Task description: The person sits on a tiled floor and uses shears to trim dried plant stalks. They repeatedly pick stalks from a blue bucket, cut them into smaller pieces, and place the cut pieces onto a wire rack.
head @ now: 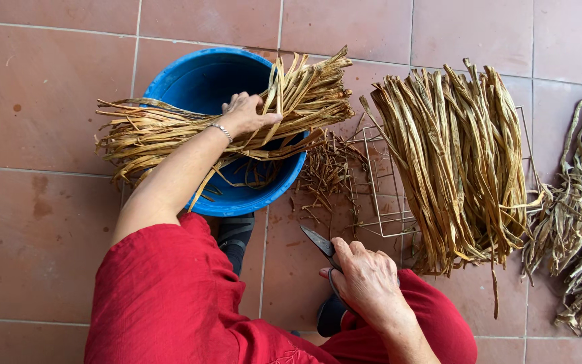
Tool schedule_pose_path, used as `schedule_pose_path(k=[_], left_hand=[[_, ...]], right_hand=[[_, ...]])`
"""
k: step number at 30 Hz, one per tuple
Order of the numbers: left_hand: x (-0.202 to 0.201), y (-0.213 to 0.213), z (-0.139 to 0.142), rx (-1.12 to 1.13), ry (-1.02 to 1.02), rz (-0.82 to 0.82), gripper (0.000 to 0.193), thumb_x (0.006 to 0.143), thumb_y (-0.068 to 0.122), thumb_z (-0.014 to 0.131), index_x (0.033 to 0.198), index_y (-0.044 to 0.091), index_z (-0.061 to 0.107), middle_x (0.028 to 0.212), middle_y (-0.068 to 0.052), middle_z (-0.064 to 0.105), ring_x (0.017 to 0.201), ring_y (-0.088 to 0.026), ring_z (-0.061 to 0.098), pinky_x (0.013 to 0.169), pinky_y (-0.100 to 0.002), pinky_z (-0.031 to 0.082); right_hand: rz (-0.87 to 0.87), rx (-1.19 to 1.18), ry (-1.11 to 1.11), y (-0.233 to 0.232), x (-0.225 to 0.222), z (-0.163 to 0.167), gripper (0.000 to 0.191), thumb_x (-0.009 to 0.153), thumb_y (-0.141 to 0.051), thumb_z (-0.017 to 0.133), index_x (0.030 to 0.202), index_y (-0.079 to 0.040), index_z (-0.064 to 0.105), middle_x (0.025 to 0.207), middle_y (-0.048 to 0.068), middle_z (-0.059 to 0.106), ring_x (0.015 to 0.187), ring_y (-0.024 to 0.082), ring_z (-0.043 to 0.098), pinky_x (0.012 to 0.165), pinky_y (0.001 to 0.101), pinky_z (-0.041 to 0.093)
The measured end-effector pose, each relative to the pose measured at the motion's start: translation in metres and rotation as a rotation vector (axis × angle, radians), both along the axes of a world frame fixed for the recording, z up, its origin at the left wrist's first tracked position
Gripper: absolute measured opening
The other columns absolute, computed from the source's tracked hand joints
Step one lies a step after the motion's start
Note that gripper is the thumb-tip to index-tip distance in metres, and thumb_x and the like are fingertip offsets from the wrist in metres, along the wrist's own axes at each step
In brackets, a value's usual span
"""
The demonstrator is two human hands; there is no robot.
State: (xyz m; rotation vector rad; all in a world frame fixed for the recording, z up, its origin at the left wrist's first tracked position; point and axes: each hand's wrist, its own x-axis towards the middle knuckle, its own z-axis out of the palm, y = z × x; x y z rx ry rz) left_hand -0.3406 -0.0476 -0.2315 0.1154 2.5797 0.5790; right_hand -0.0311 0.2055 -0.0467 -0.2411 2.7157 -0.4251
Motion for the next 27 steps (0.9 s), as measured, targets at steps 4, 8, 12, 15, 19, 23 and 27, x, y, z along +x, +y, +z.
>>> schedule_pose_path(k=[4, 8, 12, 15, 19, 23, 27], left_hand=[[-0.007, 0.029, -0.003, -0.007, 0.067, 0.074, 0.077, 0.064, 0.058, 0.087, 0.122, 0.013, 0.063, 0.133, -0.011, 0.056, 0.131, -0.031, 0.044, 0.106, -0.056, 0.036], [-0.015, 0.038, -0.003, 0.030, 0.038, 0.147, 0.043, 0.073, 0.037, 0.084, 0.110, 0.017, 0.073, 0.115, -0.005, 0.071, 0.117, -0.027, 0.064, 0.102, -0.052, 0.046], [-0.010, 0.031, 0.017, 0.447, 0.210, 0.199, 0.030, 0.083, 0.019, 0.076, 0.109, 0.007, 0.066, 0.093, -0.007, 0.072, 0.090, -0.023, 0.073, 0.082, -0.039, 0.059], [0.005, 0.021, 0.043, 0.800, 0.078, 0.330, 0.026, 0.085, 0.003, 0.065, 0.110, 0.003, 0.057, 0.086, -0.004, 0.070, 0.077, -0.017, 0.072, 0.067, -0.033, 0.059], [0.047, 0.001, 0.098, 0.908, 0.169, 0.254, 0.024, 0.094, 0.005, 0.060, 0.117, 0.007, 0.056, 0.081, 0.000, 0.065, 0.070, -0.008, 0.062, 0.062, -0.024, 0.053], [0.109, -0.017, 0.160, 1.018, 0.131, 0.263, 0.022, 0.114, 0.025, 0.058, 0.119, 0.005, 0.066, 0.080, 0.002, 0.060, 0.070, -0.004, 0.054, 0.064, -0.019, 0.049], [0.188, -0.016, 0.208, 1.072, 0.222, 0.211, 0.015, 0.108, 0.018, 0.059, 0.115, 0.005, 0.060, 0.080, 0.002, 0.063, 0.071, -0.005, 0.058, 0.064, -0.022, 0.051]], right_hand=[[-0.012, 0.007, -0.022, -0.004, -0.003, 0.001, 0.053, 0.081, -0.044, 0.077, 0.120, -0.012, 0.061, 0.083, 0.010, 0.066, 0.074, 0.035, 0.068, 0.066, 0.0487, 0.052], [-0.004, -0.041, 0.047, -0.002, 0.000, 0.003, 0.056, 0.080, -0.043, 0.077, 0.122, -0.010, 0.061, 0.084, 0.011, 0.066, 0.075, 0.035, 0.068, 0.067, 0.0493, 0.052], [-0.010, -0.025, 0.034, 0.001, 0.009, 0.007, 0.050, 0.082, -0.043, 0.076, 0.117, -0.011, 0.061, 0.086, 0.011, 0.067, 0.078, 0.036, 0.068, 0.069, 0.0499, 0.052], [-0.002, -0.063, 0.083, 0.001, 0.020, 0.011, 0.046, 0.083, -0.043, 0.076, 0.111, -0.010, 0.061, 0.085, 0.011, 0.067, 0.078, 0.036, 0.068, 0.067, 0.0500, 0.053], [0.007, -0.151, 0.135, -0.003, 0.034, 0.017, 0.046, 0.086, -0.043, 0.074, 0.114, -0.009, 0.061, 0.086, 0.013, 0.068, 0.075, 0.037, 0.069, 0.063, 0.0498, 0.054], [-0.037, -0.411, 0.403, -0.015, 0.043, 0.019, 0.046, 0.089, -0.041, 0.074, 0.121, -0.009, 0.062, 0.094, 0.015, 0.072, 0.078, 0.035, 0.071, 0.064, 0.0472, 0.055], [-0.366, -0.726, 0.158, -0.030, 0.040, 0.021, 0.048, 0.097, -0.038, 0.070, 0.130, -0.006, 0.061, 0.081, 0.010, 0.070, 0.067, 0.019, 0.065, 0.061, 0.0362, 0.051]])
